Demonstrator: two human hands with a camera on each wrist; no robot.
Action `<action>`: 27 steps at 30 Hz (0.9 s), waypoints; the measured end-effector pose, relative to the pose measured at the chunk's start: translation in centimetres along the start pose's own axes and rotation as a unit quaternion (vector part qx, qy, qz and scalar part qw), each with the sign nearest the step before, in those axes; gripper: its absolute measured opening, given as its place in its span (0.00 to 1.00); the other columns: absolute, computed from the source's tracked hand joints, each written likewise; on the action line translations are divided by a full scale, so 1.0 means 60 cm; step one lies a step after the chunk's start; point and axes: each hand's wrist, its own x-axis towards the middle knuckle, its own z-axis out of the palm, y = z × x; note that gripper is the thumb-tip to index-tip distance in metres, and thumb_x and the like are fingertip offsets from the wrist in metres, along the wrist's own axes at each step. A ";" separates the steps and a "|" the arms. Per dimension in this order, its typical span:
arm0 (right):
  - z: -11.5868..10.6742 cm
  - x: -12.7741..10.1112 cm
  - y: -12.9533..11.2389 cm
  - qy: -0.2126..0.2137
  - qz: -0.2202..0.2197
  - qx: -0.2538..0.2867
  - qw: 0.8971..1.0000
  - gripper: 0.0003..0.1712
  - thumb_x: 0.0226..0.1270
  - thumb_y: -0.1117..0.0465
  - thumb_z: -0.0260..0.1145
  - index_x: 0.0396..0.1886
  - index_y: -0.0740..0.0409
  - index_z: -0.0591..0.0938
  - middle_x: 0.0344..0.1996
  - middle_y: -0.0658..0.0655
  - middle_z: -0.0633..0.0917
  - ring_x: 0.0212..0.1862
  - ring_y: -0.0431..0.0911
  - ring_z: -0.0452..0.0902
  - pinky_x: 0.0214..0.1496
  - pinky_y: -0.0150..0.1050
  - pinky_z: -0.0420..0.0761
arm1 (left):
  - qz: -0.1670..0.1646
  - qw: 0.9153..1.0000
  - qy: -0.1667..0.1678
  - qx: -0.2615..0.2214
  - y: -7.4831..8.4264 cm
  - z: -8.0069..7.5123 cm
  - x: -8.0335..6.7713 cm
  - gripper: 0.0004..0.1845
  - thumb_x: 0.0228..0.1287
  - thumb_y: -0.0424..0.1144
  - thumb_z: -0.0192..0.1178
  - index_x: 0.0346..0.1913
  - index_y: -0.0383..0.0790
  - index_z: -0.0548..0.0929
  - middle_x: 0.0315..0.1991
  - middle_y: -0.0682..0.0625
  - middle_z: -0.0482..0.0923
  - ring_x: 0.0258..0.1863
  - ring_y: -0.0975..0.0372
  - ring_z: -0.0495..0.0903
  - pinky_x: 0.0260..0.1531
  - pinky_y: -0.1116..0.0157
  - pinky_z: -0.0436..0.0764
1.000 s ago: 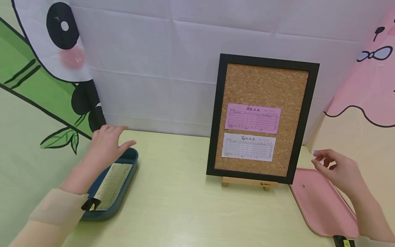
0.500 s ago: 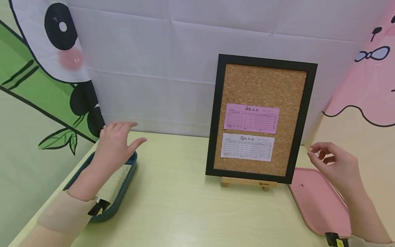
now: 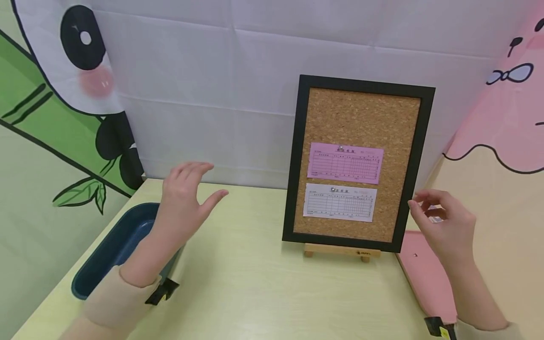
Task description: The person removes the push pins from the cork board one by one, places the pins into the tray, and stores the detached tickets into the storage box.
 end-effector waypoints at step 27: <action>0.119 0.034 -0.018 -0.015 -0.043 0.036 0.998 0.12 0.53 0.74 0.69 0.40 0.69 0.81 0.34 0.61 0.84 0.36 0.30 0.75 0.42 0.20 0.75 | -0.059 0.981 -0.038 -0.179 0.084 0.126 0.024 0.31 0.52 0.45 0.71 0.58 0.38 0.74 0.64 0.46 0.66 0.65 0.53 0.60 0.62 0.51 0.63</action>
